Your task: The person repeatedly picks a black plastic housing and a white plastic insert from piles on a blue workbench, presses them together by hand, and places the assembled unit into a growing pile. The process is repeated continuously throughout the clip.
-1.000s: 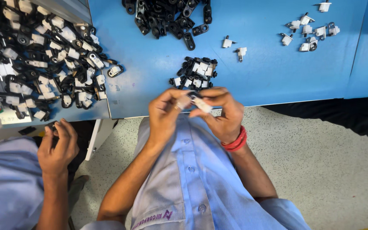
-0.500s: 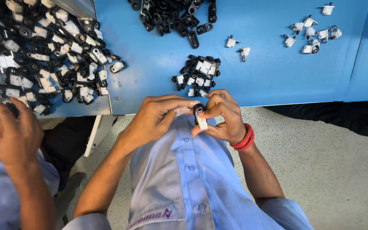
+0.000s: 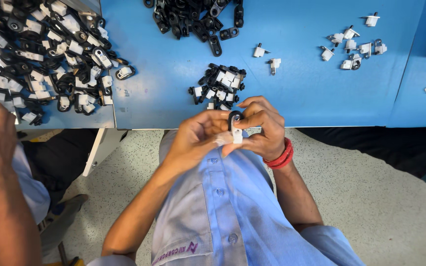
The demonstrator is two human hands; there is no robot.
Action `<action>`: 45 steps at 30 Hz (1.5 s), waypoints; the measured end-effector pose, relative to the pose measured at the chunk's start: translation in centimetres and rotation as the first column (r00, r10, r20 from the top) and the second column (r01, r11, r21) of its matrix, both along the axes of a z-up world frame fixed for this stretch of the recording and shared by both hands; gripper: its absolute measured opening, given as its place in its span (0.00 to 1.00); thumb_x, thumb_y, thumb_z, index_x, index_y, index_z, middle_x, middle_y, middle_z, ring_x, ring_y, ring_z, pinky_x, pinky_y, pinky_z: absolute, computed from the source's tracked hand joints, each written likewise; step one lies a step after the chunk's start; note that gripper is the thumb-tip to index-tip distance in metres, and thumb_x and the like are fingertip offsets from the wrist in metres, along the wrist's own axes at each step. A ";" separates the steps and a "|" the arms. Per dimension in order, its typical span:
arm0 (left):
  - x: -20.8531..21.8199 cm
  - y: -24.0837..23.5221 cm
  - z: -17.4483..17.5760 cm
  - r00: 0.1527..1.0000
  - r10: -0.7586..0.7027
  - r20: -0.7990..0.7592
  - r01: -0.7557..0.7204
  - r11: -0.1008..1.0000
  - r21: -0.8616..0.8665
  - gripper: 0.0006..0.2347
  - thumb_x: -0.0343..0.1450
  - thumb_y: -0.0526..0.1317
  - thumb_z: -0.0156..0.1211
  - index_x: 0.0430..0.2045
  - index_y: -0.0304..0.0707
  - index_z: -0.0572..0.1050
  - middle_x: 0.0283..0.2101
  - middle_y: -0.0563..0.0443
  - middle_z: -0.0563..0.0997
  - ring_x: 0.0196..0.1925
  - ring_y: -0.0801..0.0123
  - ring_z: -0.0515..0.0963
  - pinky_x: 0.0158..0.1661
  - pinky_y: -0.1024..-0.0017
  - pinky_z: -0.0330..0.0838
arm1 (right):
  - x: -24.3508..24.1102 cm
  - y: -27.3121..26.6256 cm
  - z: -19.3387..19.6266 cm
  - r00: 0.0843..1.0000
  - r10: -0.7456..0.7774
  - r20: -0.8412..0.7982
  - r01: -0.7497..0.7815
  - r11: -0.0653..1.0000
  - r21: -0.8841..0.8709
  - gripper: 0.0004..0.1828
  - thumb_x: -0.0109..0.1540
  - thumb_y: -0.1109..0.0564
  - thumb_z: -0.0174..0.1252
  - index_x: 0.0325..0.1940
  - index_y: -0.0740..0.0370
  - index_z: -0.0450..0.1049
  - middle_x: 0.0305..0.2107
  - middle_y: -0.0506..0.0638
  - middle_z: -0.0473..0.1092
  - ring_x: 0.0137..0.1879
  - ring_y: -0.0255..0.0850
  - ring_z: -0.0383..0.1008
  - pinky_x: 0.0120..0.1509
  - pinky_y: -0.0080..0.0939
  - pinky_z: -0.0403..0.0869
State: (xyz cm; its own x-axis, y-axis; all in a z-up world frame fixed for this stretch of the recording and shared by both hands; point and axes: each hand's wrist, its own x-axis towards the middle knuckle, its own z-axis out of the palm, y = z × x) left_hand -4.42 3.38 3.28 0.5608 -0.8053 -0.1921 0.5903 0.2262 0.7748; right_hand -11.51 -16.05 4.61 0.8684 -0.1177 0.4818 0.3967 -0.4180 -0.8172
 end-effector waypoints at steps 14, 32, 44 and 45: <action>1.3 3.1 -5.2 0.990 -0.137 -0.017 0.138 0.974 0.182 0.13 0.78 0.33 0.53 0.57 0.28 0.70 0.43 0.47 0.81 0.44 0.70 0.83 0.49 0.72 0.80 | -2.6 4.2 -0.8 0.937 -0.094 -0.338 0.035 0.984 -0.175 0.27 0.62 0.54 0.67 0.63 0.66 0.72 0.47 0.58 0.78 0.48 0.49 0.80 0.53 0.45 0.77; 3.3 3.1 -6.7 0.894 -0.375 0.244 0.223 0.846 0.484 0.15 0.75 0.32 0.59 0.57 0.36 0.73 0.39 0.53 0.81 0.40 0.77 0.78 0.42 0.78 0.72 | -2.2 3.2 -12.3 0.562 -0.740 -0.370 0.658 0.671 -0.341 0.38 0.52 0.53 0.80 0.62 0.58 0.69 0.37 0.48 0.79 0.41 0.38 0.78 0.50 0.41 0.74; 3.7 -0.5 -5.7 0.814 -0.380 0.439 0.008 0.763 0.646 0.16 0.72 0.31 0.60 0.56 0.40 0.74 0.43 0.53 0.84 0.42 0.74 0.82 0.40 0.74 0.76 | -2.4 1.0 -13.6 0.730 -0.579 -0.361 0.512 0.815 -0.271 0.37 0.53 0.54 0.79 0.62 0.59 0.70 0.37 0.46 0.78 0.40 0.37 0.76 0.53 0.42 0.70; 4.4 -1.0 -5.8 0.788 -0.382 0.482 -0.036 0.753 0.657 0.16 0.72 0.30 0.59 0.55 0.40 0.74 0.44 0.53 0.85 0.43 0.74 0.83 0.38 0.73 0.75 | -2.6 0.8 -13.7 0.750 -0.561 -0.351 0.498 0.827 -0.259 0.37 0.52 0.54 0.78 0.62 0.60 0.70 0.37 0.46 0.77 0.40 0.37 0.76 0.52 0.42 0.70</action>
